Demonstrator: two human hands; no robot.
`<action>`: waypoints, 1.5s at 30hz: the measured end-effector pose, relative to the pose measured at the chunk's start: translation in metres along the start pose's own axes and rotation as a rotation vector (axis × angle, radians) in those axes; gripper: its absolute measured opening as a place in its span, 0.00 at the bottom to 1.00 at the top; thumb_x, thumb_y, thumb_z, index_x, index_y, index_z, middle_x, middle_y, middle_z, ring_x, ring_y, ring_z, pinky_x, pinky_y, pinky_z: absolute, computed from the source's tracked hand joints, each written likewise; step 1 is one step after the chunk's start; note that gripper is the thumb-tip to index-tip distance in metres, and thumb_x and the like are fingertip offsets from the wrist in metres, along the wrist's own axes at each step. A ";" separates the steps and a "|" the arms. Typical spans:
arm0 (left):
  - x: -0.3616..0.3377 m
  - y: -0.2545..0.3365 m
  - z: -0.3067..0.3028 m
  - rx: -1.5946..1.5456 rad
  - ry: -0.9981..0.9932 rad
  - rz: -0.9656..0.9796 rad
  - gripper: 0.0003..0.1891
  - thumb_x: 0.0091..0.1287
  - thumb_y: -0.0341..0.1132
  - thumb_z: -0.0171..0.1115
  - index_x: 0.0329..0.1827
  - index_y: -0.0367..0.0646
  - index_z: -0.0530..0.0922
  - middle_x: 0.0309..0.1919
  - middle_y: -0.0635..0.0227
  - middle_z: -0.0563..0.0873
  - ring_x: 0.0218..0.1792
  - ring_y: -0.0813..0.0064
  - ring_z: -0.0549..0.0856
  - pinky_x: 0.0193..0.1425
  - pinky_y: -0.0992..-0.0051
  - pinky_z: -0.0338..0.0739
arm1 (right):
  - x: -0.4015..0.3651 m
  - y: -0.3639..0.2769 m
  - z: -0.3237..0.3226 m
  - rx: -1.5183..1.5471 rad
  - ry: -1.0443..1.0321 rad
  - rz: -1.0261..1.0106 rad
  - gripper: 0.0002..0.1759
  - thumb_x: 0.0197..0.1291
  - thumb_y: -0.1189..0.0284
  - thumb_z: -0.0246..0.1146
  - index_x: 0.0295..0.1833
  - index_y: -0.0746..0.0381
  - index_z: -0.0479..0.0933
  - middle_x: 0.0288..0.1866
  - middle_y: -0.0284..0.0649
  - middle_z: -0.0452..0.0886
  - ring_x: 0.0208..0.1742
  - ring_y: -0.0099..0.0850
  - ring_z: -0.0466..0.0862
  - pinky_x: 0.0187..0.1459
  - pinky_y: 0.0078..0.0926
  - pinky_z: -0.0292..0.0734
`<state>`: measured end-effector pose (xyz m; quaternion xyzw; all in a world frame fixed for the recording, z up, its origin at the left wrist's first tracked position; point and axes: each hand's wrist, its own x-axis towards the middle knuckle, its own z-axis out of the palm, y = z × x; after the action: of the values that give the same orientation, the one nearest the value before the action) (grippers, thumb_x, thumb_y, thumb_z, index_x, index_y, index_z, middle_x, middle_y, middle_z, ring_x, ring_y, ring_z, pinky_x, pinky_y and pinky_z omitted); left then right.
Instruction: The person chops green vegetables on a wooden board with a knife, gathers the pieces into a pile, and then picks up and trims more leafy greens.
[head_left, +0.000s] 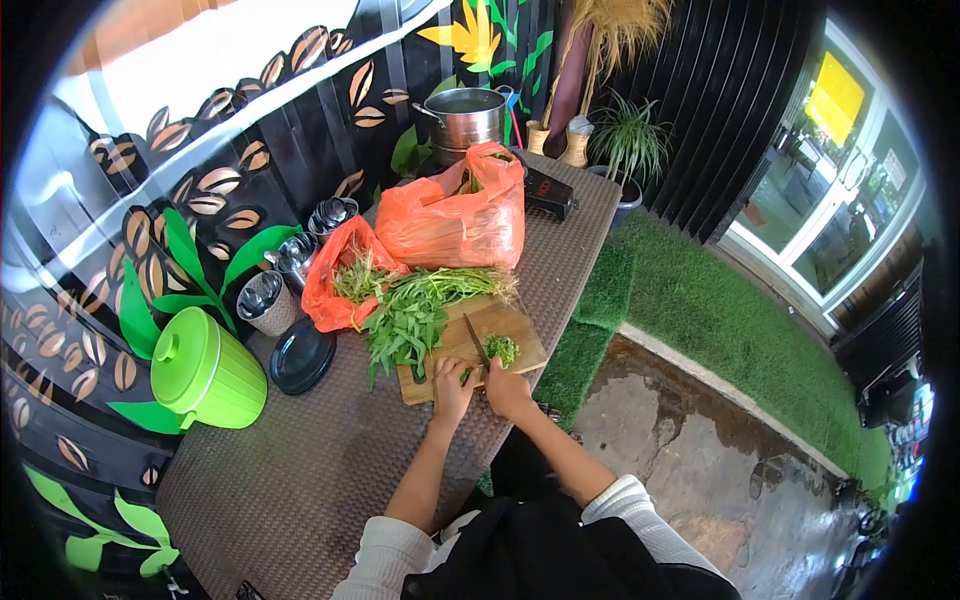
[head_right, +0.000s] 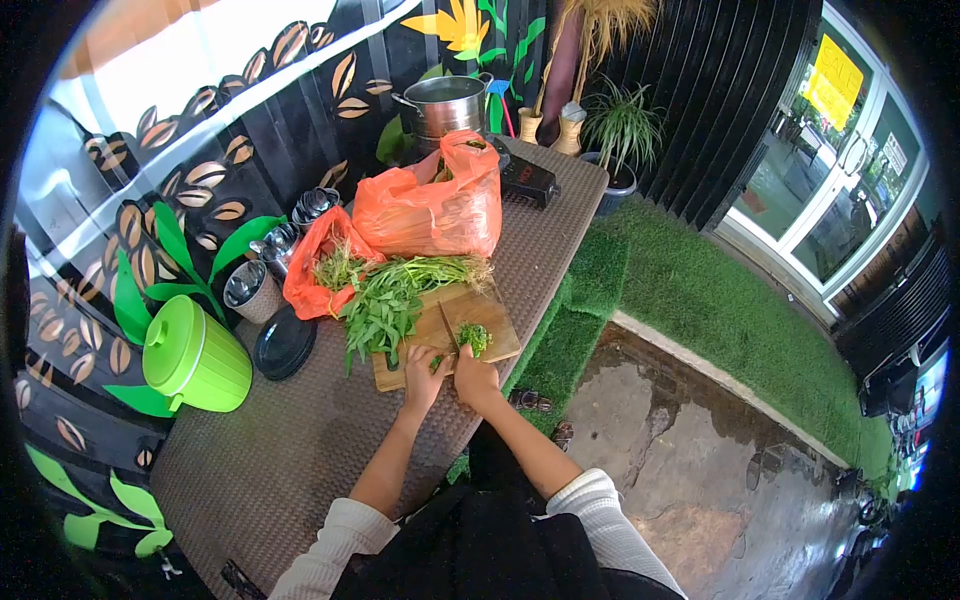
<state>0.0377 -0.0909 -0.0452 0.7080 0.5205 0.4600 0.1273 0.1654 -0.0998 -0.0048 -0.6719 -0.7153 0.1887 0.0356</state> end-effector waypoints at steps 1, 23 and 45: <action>0.000 0.000 0.000 0.020 0.008 0.000 0.05 0.56 0.28 0.66 0.33 0.36 0.82 0.34 0.59 0.80 0.43 0.58 0.76 0.48 0.64 0.71 | -0.003 -0.001 -0.001 -0.001 0.000 -0.002 0.14 0.60 0.72 0.52 0.49 0.66 0.61 0.33 0.56 0.83 0.36 0.49 0.85 0.36 0.44 0.81; 0.001 -0.002 -0.002 -0.013 0.002 -0.012 0.04 0.56 0.28 0.65 0.32 0.37 0.82 0.34 0.63 0.82 0.42 0.61 0.76 0.48 0.65 0.72 | -0.009 -0.013 0.011 0.078 0.005 0.024 0.13 0.63 0.70 0.52 0.46 0.66 0.61 0.35 0.58 0.82 0.39 0.52 0.84 0.38 0.45 0.80; -0.001 -0.009 0.004 -0.028 -0.053 -0.024 0.06 0.57 0.29 0.65 0.35 0.37 0.83 0.36 0.62 0.82 0.44 0.60 0.77 0.52 0.64 0.71 | -0.006 -0.001 0.000 0.044 0.003 0.018 0.15 0.60 0.72 0.54 0.48 0.68 0.61 0.31 0.55 0.82 0.38 0.50 0.85 0.37 0.45 0.80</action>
<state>0.0352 -0.0868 -0.0533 0.7117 0.5188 0.4471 0.1564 0.1654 -0.1059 -0.0036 -0.6777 -0.7048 0.2037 0.0500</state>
